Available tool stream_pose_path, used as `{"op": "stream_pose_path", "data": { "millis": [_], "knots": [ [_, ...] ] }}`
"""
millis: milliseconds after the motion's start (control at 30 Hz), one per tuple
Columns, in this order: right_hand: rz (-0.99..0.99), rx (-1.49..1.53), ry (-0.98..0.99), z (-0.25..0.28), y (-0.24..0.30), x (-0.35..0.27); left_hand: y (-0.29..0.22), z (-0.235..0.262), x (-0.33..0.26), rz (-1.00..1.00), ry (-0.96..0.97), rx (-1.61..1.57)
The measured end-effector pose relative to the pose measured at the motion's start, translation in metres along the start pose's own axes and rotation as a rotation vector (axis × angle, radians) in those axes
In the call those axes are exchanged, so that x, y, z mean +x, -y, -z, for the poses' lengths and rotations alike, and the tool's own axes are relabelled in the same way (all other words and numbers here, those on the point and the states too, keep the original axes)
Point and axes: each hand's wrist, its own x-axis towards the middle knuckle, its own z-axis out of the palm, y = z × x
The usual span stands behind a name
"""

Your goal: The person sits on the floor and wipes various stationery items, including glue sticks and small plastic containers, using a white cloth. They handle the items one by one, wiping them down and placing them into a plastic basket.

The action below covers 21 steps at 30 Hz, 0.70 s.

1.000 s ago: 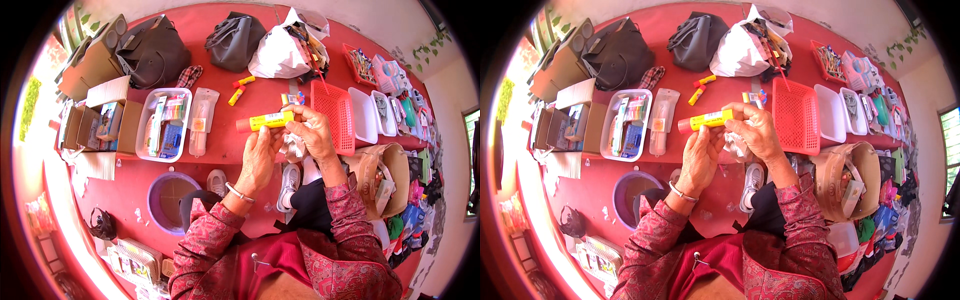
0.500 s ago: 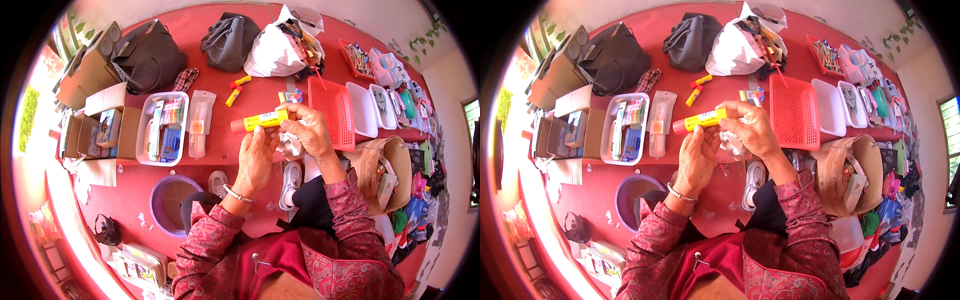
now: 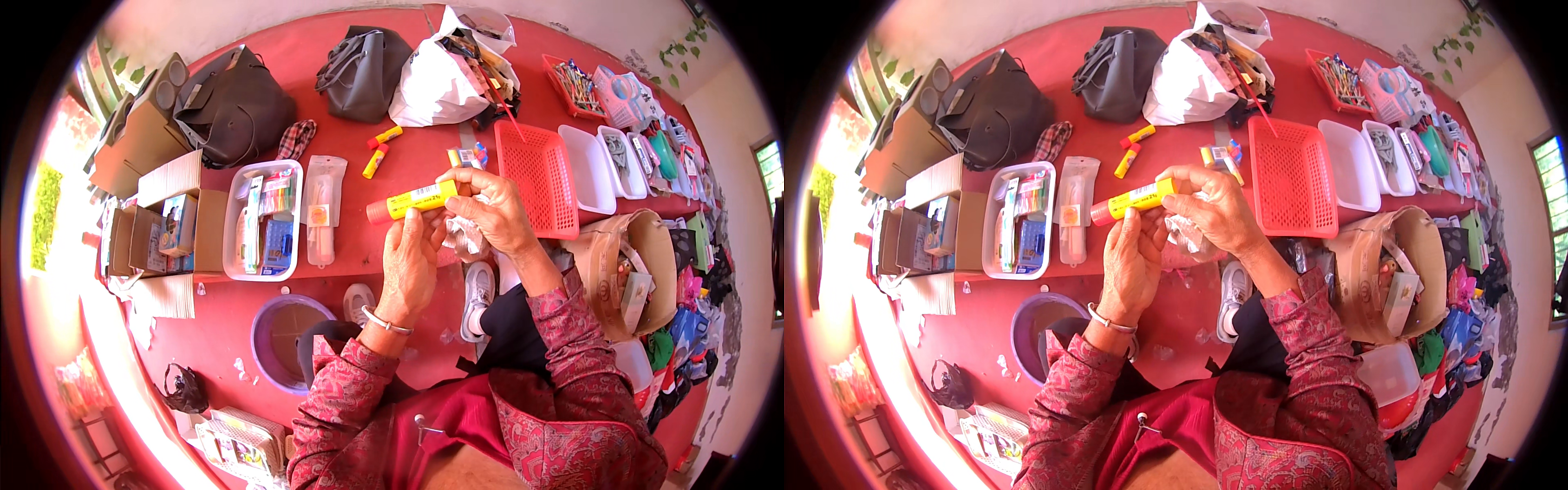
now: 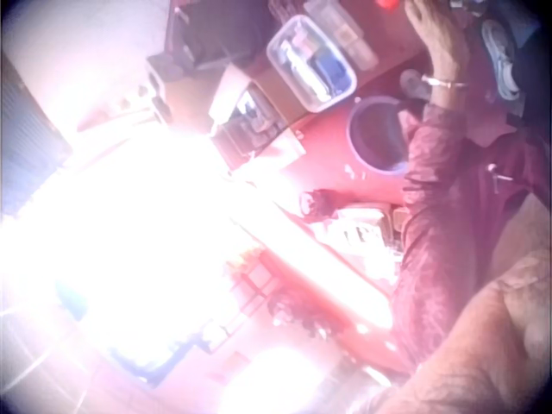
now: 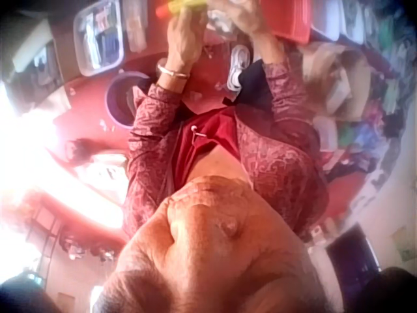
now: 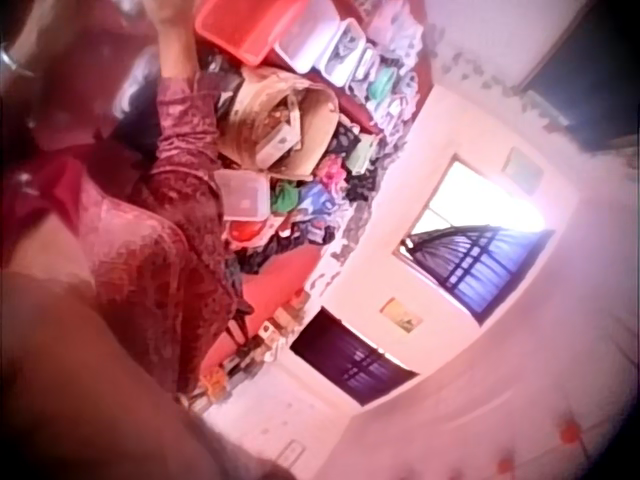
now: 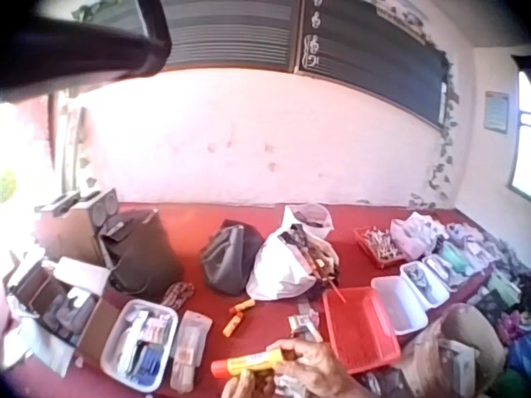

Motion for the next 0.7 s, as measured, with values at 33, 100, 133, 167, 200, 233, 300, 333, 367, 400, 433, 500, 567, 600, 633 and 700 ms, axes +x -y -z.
{"op": "stream_pose_path", "data": {
  "millis": [33,100,133,167,200,233,300,333,367,400,433,500,567,600,633,700],
  "knots": [
    [-0.001,-0.012,0.003,0.0007,-0.0004,0.0001,0.0,0.0001,-0.0001,0.002,-0.002,0.007],
    [-0.01,-0.007,-0.002,0.0012,-0.0015,0.0003,0.0,0.0005,0.0004,0.004,-0.007,0.021],
    [-0.02,0.012,-0.005,0.0007,-0.0026,0.0005,0.0001,0.0011,0.0003,0.003,-0.006,0.024],
    [-0.03,0.031,-0.008,0.0001,-0.0033,0.0007,0.0006,0.0015,0.0003,0.003,-0.005,0.026],
    [-0.026,0.028,-0.012,-0.0004,-0.0023,0.0005,0.0009,0.0017,0.0005,0.002,-0.004,0.029],
    [-0.026,0.026,-0.015,-0.0013,-0.0011,-0.0005,0.0012,0.0022,0.0,-0.002,-0.004,0.037],
    [-0.02,0.019,-0.005,-0.0029,0.0026,-0.0015,0.0007,0.0015,-0.001,-0.009,-0.004,0.054],
    [-0.023,0.018,-0.004,-0.0034,0.0034,-0.0018,0.0004,0.0009,-0.0014,-0.013,-0.004,0.054],
    [-0.026,0.019,-0.003,-0.0039,0.0036,-0.0021,0.0001,0.0004,-0.0018,-0.017,-0.005,0.054],
    [-0.029,0.019,-0.003,-0.0043,0.0029,-0.0023,-0.0001,0.0009,-0.0025,-0.02,-0.006,0.055],
    [-0.023,0.01,0.002,-0.0039,0.0027,-0.0019,-0.0004,0.0008,-0.0023,-0.018,-0.012,0.049],
    [-0.01,-0.009,0.009,-0.0032,0.0016,-0.0011,-0.0006,0.0016,-0.0021,-0.026,-0.005,0.026],
    [-0.014,-0.011,0.014,-0.0042,0.0027,-0.0007,-0.0002,0.0016,-0.0015,-0.034,-0.013,0.028],
    [-0.017,-0.012,0.015,-0.0048,0.0029,-0.0005,0.0004,0.0011,-0.001,-0.039,-0.026,0.041],
    [-0.015,-0.011,0.013,-0.0051,0.0024,-0.0003,0.0007,0.0008,-0.0009,-0.044,-0.039,0.055],
    [-0.013,-0.009,0.008,-0.0053,0.0012,0.0001,-0.0019,-0.0008,-0.0019,-0.024,-0.043,0.044]
  ]
}}
